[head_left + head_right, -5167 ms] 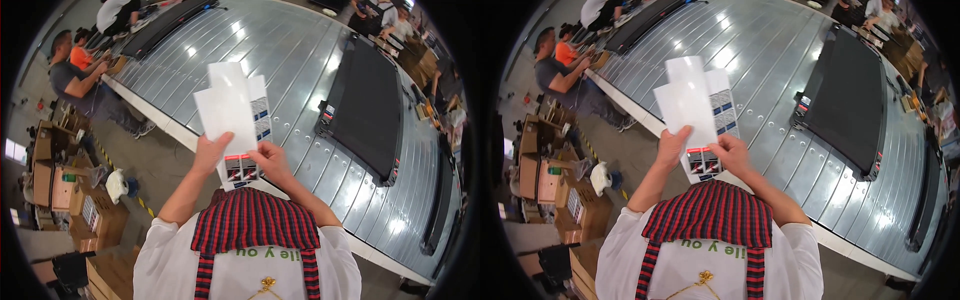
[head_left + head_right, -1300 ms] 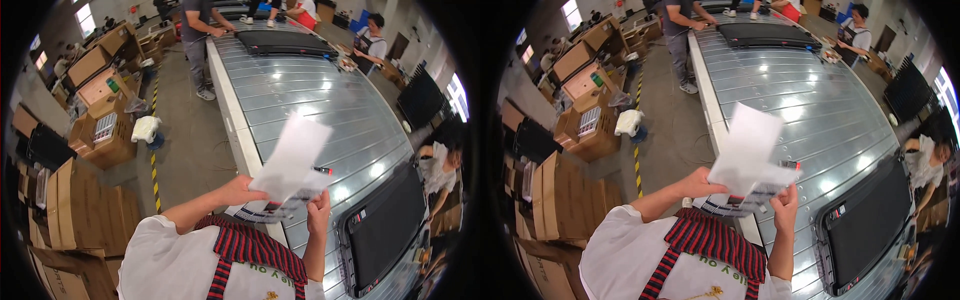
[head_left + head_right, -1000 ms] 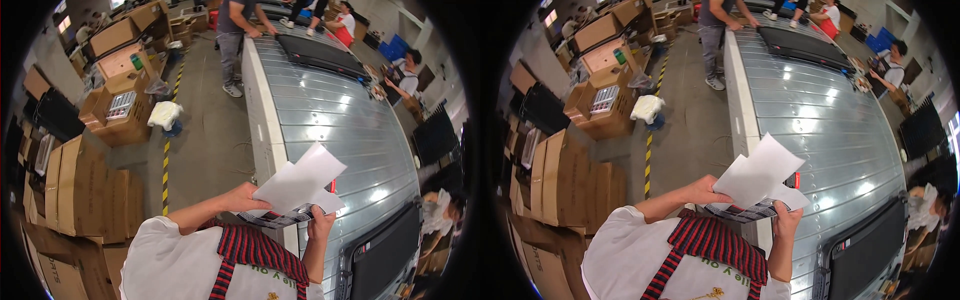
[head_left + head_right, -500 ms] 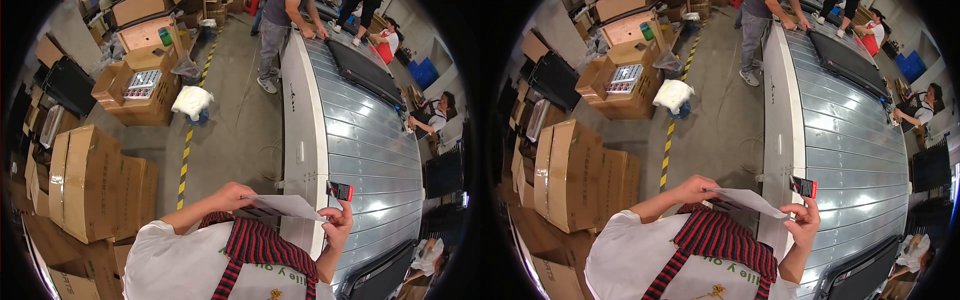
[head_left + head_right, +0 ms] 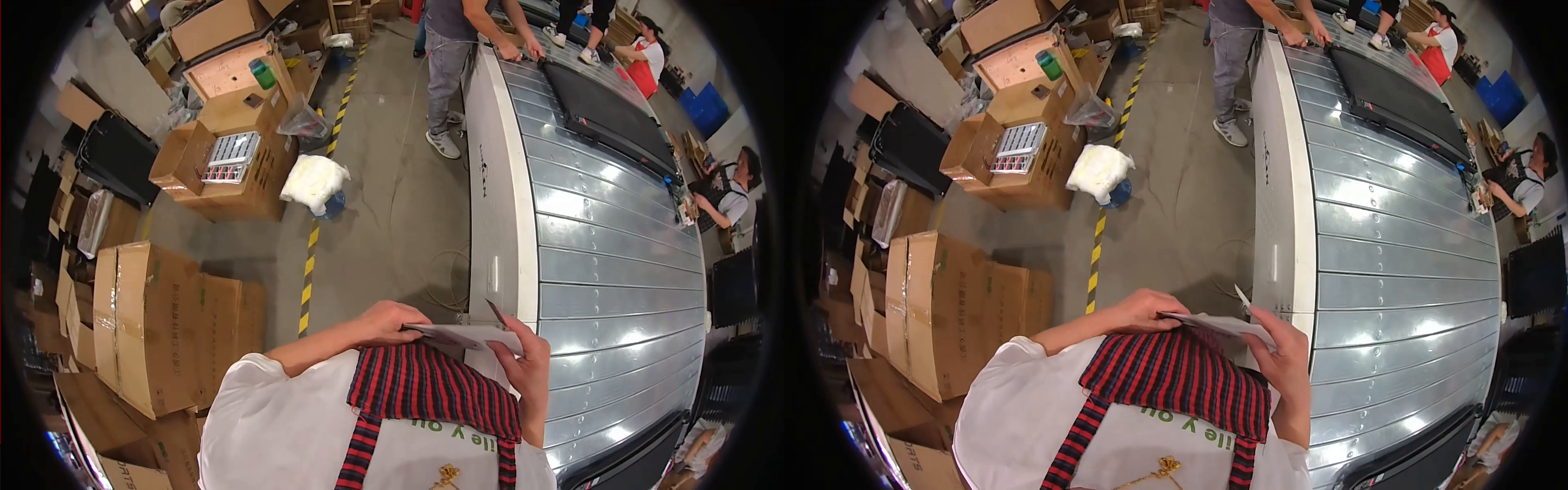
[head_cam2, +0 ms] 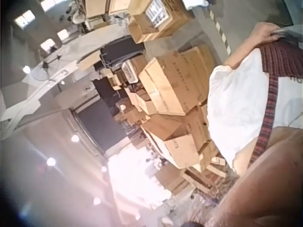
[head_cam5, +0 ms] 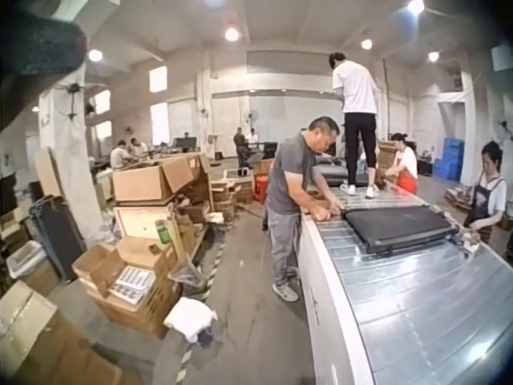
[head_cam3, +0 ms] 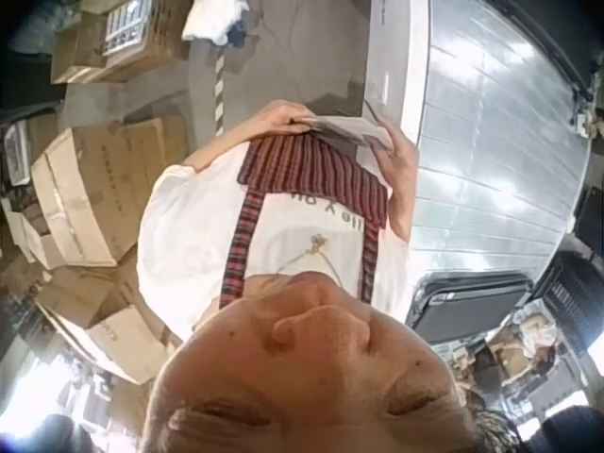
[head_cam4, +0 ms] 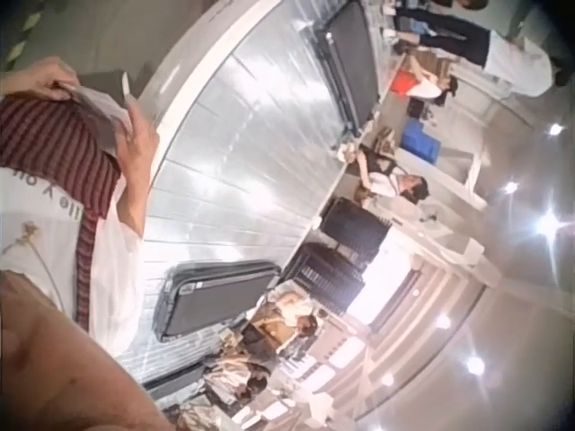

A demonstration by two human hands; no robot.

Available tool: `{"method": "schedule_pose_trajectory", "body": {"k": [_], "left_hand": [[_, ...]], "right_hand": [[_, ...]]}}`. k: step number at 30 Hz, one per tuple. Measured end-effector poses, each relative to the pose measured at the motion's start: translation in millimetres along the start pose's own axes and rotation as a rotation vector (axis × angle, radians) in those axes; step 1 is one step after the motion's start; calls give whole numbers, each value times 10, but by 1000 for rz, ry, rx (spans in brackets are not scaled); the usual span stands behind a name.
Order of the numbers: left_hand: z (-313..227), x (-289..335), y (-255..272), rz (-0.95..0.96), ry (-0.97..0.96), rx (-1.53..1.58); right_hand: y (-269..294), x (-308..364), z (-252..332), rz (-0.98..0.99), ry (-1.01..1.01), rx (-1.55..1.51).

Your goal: Applying warning and QR code labels to treadmills on a factory assembly line.

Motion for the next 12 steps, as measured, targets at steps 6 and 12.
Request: {"method": "schedule_pose_trajectory", "body": {"k": [6,12], "left_hand": [[124,-321,115,-7,96,19],[403,-561,296,54,-23,-99]], "right_hand": [[81,-509,-93,7,230,118],[82,-827,-306,133,31,28]]}}
Point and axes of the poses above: each hand's wrist, its own x-axis away from the middle knuckle, its own y-axis out of the back of the hand, z = x × y, the point moved 1 cm from there along -x, towards the middle knuckle, and after that the axes turned 9 degrees about -y, right-handed, at the moved point
